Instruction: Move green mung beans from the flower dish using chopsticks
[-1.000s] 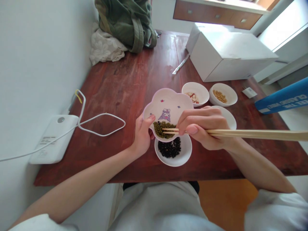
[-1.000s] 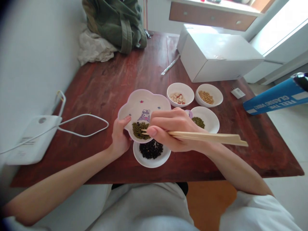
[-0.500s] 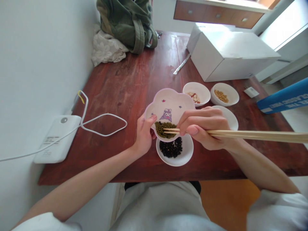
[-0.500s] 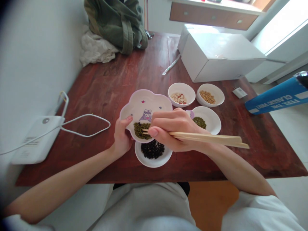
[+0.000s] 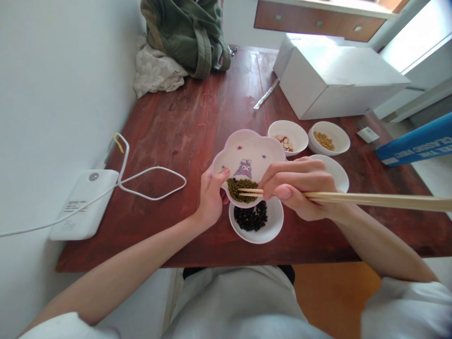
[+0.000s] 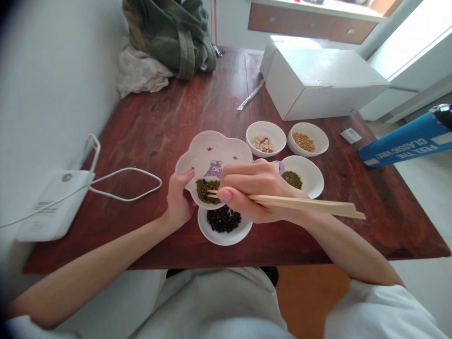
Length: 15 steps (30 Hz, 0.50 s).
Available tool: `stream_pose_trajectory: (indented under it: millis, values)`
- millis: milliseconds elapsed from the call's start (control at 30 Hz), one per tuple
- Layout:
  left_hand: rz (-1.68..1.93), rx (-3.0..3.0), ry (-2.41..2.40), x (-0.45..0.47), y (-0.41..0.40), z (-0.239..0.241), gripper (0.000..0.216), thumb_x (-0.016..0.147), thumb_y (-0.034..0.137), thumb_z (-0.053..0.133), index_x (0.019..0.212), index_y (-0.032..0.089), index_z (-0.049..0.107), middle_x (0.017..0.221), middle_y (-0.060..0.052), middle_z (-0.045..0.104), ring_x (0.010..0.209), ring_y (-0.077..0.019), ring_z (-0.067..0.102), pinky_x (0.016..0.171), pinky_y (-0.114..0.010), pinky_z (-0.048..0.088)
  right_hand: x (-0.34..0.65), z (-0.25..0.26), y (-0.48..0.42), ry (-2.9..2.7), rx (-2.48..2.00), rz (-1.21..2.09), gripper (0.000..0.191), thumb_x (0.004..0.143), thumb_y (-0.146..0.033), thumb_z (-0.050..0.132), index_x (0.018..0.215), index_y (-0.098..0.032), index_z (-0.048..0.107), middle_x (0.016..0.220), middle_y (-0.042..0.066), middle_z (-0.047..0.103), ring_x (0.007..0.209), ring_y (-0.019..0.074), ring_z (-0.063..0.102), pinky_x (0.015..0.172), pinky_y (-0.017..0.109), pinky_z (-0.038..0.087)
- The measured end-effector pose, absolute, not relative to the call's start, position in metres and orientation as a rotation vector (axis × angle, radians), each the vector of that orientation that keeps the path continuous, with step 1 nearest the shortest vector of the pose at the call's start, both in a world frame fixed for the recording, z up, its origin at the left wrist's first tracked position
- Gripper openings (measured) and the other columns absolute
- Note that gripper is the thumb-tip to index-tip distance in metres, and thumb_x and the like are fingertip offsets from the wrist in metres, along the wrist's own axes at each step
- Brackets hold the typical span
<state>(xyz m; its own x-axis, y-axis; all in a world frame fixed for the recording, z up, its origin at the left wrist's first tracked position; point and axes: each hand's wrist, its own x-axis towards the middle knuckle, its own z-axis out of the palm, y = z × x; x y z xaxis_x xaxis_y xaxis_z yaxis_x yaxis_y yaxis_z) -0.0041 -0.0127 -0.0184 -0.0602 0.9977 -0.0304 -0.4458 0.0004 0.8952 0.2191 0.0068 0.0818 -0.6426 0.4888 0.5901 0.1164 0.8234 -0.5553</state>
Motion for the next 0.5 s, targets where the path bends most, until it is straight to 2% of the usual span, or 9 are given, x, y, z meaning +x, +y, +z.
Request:
stream_pose_trajectory:
  millis: [300,500]
  values:
    - [1.427,0.807,0.947,-0.0045,-0.0122,-0.0181,0.051,0.096,0.062,0.094,0.078,0.024,0.065,0.059,0.005,0.055,0.041,-0.0119,0.046,0.036,-0.026,0.027,0.2187,0.0798,0.0089,-2.206,-0.401,0.652,0.043,0.131,-0.036,0.058,0.093,-0.024,0.075,0.089,0.005,0.080,0.074,0.0155,0.075,0.063,0.029,0.052]
    - [1.405,0.816,0.947,-0.0055,-0.0127,-0.0185,0.047,0.096,0.063,0.093,0.082,0.024,0.069,0.061,0.005,0.056,0.042,-0.0124,0.046,0.036,-0.026,0.030,0.2179,0.0784,0.0089,-2.203,-0.397,0.629,0.043,0.132,-0.035,0.057,0.093,-0.024,0.074,0.089,0.004,0.080,0.072,0.0149,0.073,0.061,0.029,0.049]
